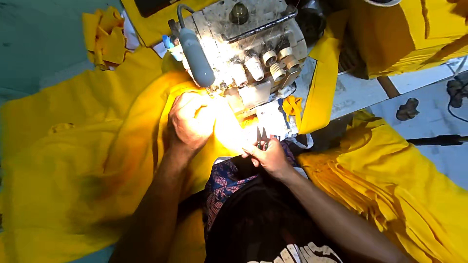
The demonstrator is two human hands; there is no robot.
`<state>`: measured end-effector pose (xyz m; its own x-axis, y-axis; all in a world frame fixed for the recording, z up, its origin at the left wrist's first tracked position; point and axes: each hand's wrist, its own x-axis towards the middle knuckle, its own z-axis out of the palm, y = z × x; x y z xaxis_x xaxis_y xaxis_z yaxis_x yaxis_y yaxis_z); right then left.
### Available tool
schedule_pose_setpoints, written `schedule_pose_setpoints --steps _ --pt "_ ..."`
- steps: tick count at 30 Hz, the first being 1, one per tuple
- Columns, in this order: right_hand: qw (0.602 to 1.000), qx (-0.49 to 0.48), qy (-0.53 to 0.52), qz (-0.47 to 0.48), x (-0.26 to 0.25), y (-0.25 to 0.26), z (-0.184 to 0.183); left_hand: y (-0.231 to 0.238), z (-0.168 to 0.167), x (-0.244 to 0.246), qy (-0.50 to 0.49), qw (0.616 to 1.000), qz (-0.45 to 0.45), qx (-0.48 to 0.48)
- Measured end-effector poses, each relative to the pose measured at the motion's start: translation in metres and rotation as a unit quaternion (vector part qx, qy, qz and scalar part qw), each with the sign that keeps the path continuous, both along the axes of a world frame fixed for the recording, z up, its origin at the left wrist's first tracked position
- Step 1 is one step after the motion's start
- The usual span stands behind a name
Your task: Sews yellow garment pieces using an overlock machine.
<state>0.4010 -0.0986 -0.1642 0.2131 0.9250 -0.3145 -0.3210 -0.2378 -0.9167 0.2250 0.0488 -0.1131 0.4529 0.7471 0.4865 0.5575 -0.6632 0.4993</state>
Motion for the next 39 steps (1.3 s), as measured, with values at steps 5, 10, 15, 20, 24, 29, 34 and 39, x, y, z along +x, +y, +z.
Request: schedule_pose_setpoints --steps 5,10,15,20,24,29,34,39 --pt "0.998 0.008 -0.056 -0.001 -0.001 -0.004 -0.001 -0.003 0.004 -0.001 0.008 1.000 0.000 -0.011" --pt "0.994 0.001 -0.113 0.014 0.001 -0.019 -0.001 -0.014 0.017 0.000 0.037 0.998 0.012 -0.045" --pt "0.993 -0.004 -0.119 0.002 -0.001 -0.009 0.003 -0.010 0.017 0.005 0.044 0.998 0.030 -0.030" --pt "0.987 -0.017 -0.152 0.038 0.005 0.004 -0.006 -0.005 0.021 0.003 0.057 0.998 0.016 -0.031" --pt "0.972 -0.037 -0.222 0.065 0.019 -0.009 -0.003 0.018 0.016 -0.023 0.017 1.000 0.009 0.024" --pt "0.942 0.057 -0.323 -0.073 0.055 -0.026 -0.002 0.067 0.034 -0.033 0.006 0.992 0.125 -0.020" --pt "0.905 0.054 -0.394 -0.152 0.096 -0.021 0.008 0.106 0.049 -0.021 0.084 0.981 0.084 -0.155" --pt "0.905 0.059 -0.398 -0.136 0.086 -0.022 0.001 0.117 0.070 -0.017 0.192 0.976 -0.002 -0.099"
